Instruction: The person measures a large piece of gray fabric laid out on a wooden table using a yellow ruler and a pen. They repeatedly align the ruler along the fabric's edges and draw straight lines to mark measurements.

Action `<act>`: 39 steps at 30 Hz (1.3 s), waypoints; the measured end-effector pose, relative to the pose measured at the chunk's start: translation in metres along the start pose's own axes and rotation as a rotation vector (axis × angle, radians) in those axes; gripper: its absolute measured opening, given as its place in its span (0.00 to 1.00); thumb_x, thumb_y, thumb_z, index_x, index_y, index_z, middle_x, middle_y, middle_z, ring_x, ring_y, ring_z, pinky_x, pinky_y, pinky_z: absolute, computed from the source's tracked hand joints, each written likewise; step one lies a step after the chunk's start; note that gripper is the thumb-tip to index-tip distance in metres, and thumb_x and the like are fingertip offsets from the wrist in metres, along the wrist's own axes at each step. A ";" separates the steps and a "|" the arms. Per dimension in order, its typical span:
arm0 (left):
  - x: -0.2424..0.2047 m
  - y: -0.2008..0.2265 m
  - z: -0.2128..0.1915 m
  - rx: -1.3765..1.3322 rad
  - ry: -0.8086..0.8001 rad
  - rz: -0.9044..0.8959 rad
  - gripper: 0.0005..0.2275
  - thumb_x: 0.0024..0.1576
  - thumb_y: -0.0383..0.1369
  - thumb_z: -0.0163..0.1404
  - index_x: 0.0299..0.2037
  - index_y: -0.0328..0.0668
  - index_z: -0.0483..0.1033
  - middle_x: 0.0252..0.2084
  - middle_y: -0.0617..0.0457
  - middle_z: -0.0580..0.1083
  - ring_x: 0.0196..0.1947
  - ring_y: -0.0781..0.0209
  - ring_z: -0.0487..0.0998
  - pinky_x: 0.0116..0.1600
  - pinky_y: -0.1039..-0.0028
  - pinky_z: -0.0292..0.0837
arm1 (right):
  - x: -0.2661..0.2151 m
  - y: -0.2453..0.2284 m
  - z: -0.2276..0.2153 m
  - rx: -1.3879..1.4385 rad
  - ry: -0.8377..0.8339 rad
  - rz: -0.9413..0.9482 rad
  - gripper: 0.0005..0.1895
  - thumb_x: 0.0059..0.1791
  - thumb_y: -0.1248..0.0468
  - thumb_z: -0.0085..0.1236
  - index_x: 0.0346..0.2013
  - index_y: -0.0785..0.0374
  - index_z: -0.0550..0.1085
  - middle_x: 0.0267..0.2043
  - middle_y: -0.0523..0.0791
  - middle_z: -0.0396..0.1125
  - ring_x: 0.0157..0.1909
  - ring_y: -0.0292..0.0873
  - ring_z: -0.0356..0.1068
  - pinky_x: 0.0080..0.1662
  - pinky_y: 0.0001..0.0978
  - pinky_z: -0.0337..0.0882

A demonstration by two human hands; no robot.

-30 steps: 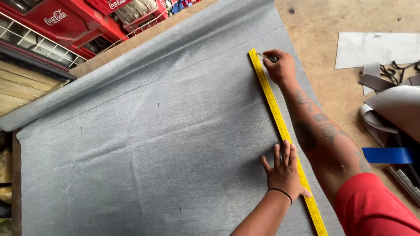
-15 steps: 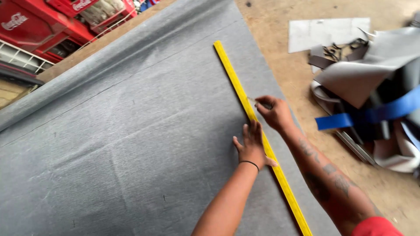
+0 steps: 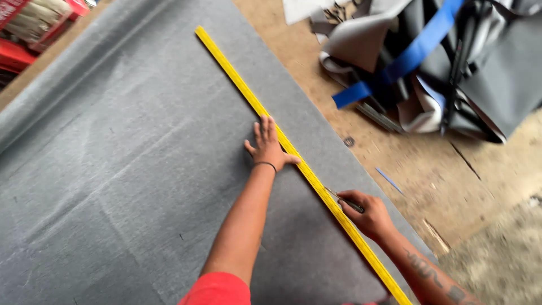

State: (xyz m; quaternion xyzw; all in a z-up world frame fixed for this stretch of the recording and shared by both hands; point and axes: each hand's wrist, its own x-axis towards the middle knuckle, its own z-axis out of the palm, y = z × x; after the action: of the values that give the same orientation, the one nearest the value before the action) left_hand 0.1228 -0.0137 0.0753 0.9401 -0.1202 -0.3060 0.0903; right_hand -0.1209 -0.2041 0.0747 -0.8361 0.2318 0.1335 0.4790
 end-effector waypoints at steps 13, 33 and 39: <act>0.009 0.003 -0.001 0.108 -0.046 -0.095 0.70 0.35 0.65 0.66 0.77 0.47 0.23 0.80 0.58 0.23 0.81 0.54 0.27 0.72 0.33 0.35 | -0.233 0.128 -0.045 0.029 0.047 0.307 0.13 0.46 0.58 0.62 0.43 0.53 0.85 0.44 0.36 0.83 0.46 0.32 0.82 0.52 0.26 0.79; 0.002 -0.003 0.003 -0.042 0.036 -0.039 0.66 0.39 0.53 0.73 0.78 0.48 0.30 0.81 0.52 0.27 0.80 0.48 0.29 0.72 0.29 0.36 | -0.036 0.025 0.031 0.062 0.190 -0.108 0.11 0.49 0.60 0.63 0.46 0.48 0.82 0.40 0.42 0.80 0.44 0.46 0.79 0.49 0.39 0.76; 0.007 -0.006 0.009 -0.048 0.065 -0.010 0.67 0.34 0.55 0.73 0.78 0.48 0.32 0.81 0.52 0.28 0.80 0.47 0.32 0.71 0.26 0.38 | 0.093 -0.035 0.065 0.030 0.205 -0.226 0.12 0.49 0.55 0.64 0.47 0.41 0.81 0.41 0.38 0.78 0.46 0.43 0.78 0.50 0.40 0.75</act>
State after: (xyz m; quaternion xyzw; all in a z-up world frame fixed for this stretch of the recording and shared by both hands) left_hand 0.1237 -0.0111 0.0630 0.9477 -0.1053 -0.2785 0.1152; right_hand -0.0230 -0.1568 0.0257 -0.8587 0.1859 -0.0108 0.4774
